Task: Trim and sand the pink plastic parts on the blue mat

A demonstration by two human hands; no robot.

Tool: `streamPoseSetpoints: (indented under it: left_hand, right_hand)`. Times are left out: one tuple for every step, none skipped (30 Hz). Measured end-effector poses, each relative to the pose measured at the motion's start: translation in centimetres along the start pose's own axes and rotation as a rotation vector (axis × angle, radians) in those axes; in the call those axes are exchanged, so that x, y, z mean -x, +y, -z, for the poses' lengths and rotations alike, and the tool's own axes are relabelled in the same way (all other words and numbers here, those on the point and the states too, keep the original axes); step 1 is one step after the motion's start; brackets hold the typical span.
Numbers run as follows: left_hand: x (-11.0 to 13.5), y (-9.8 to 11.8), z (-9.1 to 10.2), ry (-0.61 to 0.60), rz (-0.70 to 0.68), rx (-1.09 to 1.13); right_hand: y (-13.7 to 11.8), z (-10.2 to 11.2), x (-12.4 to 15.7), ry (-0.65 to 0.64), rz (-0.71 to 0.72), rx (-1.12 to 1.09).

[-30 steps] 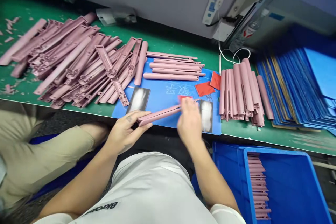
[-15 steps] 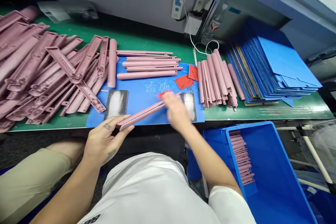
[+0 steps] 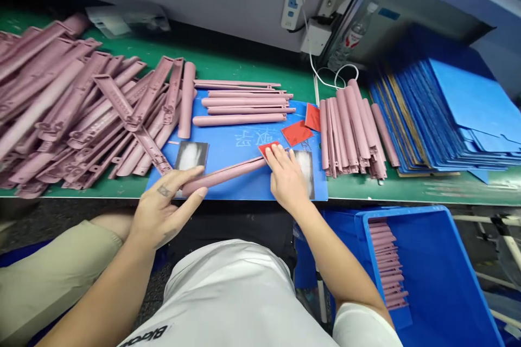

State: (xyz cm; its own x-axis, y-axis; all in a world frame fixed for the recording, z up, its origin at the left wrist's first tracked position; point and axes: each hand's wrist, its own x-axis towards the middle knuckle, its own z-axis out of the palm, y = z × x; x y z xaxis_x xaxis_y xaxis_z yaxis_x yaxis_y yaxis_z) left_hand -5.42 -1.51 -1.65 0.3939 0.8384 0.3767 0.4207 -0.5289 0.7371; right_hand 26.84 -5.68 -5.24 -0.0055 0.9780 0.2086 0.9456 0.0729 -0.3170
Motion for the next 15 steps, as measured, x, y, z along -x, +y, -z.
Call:
streamPoseSetpoints:
  left_hand:
    - [-0.2, -0.4, 0.1, 0.005, 0.043, -0.012]
    - [-0.4, -0.7, 0.2, -0.005, 0.097, -0.018]
    - [-0.4, -1.0, 0.2, -0.030, 0.151, -0.014]
    - [-0.4, -1.2, 0.3, -0.063, 0.194, -0.001]
    - [-0.4, -1.3, 0.3, -0.093, 0.225, 0.019]
    - [-0.3, -1.2, 0.3, -0.110, 0.241, 0.037]
    - [-0.2, -1.0, 0.3, -0.107, 0.243, 0.050]
    - [-0.1, -0.8, 0.2, -0.087, 0.234, 0.055]
    - [0.0, -0.5, 0.2, -0.062, 0.216, 0.058]
    - [0.1, -0.1, 0.1, -0.051, 0.188, 0.065]
    - [0.2, 0.2, 0.0, -0.053, 0.151, 0.076]
    - [0.2, 0.4, 0.0, -0.055, 0.113, 0.086]
    - [0.3, 0.6, -0.1, -0.050, 0.080, 0.090]
    - [0.4, 0.8, -0.2, -0.035, 0.058, 0.086]
    - [0.5, 1.0, -0.3, -0.014, 0.043, 0.075]
  right_hand:
    - [-0.2, -0.3, -0.3, 0.007, 0.015, 0.002]
    - [-0.3, -0.6, -0.8, 0.015, 0.013, 0.008]
    - [-0.4, -0.8, -1.4, 0.020, -0.001, 0.013]
    - [-0.7, -1.0, -2.1, 0.018, -0.019, 0.014]
    - [-1.2, -1.0, -2.6, 0.012, -0.031, 0.014]
    - [-2.0, -1.0, -2.9, 0.004, -0.034, 0.013]
    - [-3.3, -0.9, -2.9, 0.001, -0.020, 0.008]
    - [-4.8, -0.7, -2.5, 0.010, 0.016, -0.005]
    - [-6.6, -0.5, -1.9, 0.024, 0.069, -0.025]
    - [-8.2, -0.3, -1.2, 0.052, 0.150, -0.060]
    - [-9.6, -0.2, -0.4, 0.073, 0.258, -0.109]
    - [-10.4, -0.1, 0.2, 0.081, 0.363, -0.152]
    - [-10.7, 0.0, 0.6, 0.069, 0.415, -0.174]
    - [-10.3, 0.0, 0.7, 0.081, 0.427, -0.178]
    - [-9.5, 0.0, 0.5, 0.086, 0.358, -0.153]
